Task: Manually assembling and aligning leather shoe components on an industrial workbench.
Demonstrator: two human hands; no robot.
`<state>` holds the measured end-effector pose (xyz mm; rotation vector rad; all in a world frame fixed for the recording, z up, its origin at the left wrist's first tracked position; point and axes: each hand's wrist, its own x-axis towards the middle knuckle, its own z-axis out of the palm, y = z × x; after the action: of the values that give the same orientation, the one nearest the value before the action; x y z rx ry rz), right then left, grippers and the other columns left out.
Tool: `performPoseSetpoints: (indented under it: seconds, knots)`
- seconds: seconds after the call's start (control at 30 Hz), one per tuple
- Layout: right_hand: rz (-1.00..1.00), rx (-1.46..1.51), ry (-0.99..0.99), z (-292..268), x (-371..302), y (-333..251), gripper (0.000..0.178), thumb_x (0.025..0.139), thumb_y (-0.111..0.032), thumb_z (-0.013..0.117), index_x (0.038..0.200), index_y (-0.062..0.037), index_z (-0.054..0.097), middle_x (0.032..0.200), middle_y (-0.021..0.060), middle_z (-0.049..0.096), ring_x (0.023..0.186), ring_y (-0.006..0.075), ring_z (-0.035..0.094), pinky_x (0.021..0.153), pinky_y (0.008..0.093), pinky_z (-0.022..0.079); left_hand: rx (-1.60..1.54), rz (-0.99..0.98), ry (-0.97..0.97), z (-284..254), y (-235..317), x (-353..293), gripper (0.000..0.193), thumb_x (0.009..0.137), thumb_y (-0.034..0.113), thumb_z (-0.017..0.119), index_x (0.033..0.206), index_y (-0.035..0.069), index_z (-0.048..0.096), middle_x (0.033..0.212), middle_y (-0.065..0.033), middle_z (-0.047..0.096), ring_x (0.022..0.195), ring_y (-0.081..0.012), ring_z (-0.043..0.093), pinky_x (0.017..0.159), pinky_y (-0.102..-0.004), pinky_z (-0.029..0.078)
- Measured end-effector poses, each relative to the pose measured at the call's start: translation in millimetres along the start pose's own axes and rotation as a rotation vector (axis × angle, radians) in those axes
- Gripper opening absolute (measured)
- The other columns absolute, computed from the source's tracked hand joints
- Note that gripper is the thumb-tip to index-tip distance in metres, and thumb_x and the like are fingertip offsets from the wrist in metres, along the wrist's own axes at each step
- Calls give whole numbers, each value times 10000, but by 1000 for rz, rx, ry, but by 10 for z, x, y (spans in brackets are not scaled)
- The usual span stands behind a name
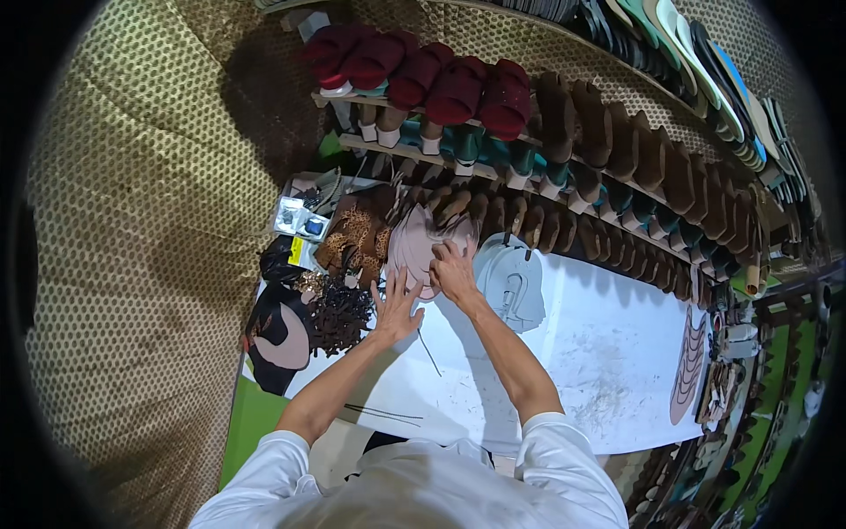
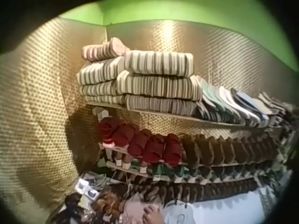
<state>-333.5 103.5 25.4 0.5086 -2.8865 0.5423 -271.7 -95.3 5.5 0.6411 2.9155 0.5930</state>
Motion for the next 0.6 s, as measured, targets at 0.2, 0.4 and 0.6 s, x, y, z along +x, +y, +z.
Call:
performPoseSetpoints:
  seconds: [0.2, 0.4, 0.6]
  knots:
    - [-28, -227, 159, -329, 483, 177, 164, 912, -194, 662, 1046, -116, 715, 1215, 63, 637, 1281, 261, 550, 1214, 700, 175, 26, 20, -74, -38, -75, 122, 671, 843, 292, 740, 1475, 159, 558, 1733, -197, 108, 1585, -446, 92, 1153, -798, 62]
    - [45, -289, 203, -1211, 891, 297, 146, 918, -148, 669, 1063, -132, 671, 1237, 72, 627, 1253, 287, 561, 1202, 716, 169, 10, 45, -105, -95, -60, 202, 624, 817, 268, 742, 1412, 132, 617, 1736, -194, 96, 1589, -437, 87, 1151, -804, 62]
    - [-19, -258, 330, -1815, 365, 58, 127, 906, -120, 730, 1025, -146, 697, 1344, 41, 627, 1353, 268, 526, 1201, 705, 151, -70, -35, -28, -61, -62, -48, 578, 845, 273, 740, 1405, 183, 628, 1740, -182, 102, 1593, -424, 76, 1153, -795, 54]
